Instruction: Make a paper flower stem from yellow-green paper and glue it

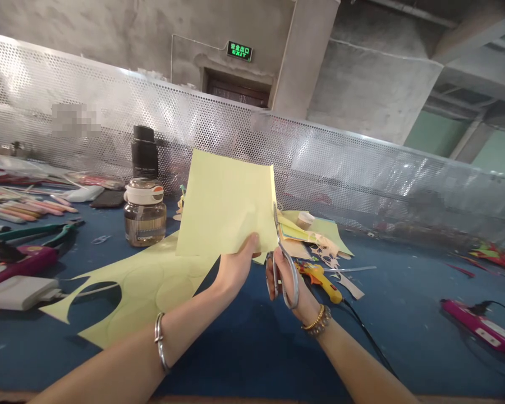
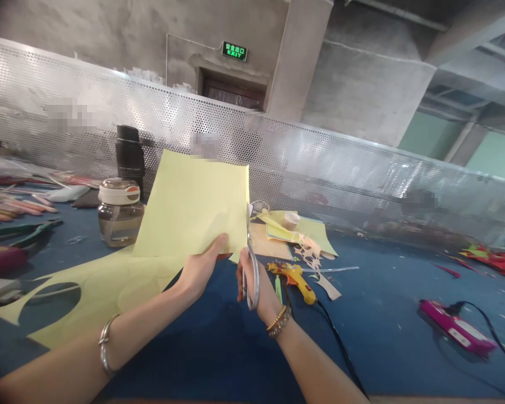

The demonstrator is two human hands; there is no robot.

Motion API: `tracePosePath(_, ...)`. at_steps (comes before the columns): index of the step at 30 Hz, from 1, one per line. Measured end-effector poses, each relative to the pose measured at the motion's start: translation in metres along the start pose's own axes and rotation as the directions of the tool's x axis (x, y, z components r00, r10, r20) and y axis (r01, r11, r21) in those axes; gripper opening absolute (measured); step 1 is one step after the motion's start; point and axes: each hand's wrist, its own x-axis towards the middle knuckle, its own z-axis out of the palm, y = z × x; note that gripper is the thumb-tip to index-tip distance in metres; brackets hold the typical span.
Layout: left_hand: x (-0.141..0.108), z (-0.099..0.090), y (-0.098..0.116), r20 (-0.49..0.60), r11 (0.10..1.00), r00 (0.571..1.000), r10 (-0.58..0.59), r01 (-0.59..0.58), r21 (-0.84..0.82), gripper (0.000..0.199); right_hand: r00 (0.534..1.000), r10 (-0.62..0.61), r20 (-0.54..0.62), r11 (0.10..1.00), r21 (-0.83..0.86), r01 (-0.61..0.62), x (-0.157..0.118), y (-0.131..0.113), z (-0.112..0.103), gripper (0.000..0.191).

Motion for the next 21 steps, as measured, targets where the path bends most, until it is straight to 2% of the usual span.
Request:
tracePosePath(11,-0.0011,0.0008,0.0013,-0.015,1.000,1.000,0.004,-0.003,0.019,0.036,1.000,0.019,-0.018,0.999,0.032,-0.019,0.0019,0.0019,0.0010,0.055)
tracePosePath(17,-0.0016,0.0014,0.0025,-0.025,0.999,0.999,-0.029,0.030,0.034,0.032,0.999,0.042,-0.016,0.999,0.015,-0.042,0.0031,0.0047,0.0004,0.055)
tracePosePath(21,-0.0018,0.0009,0.0023,-0.010,1.000,1.000,-0.008,0.008,0.026,0.034,1.000,0.027,0.002,1.000,-0.008,-0.027,0.0024,0.0072,-0.0010,0.055)
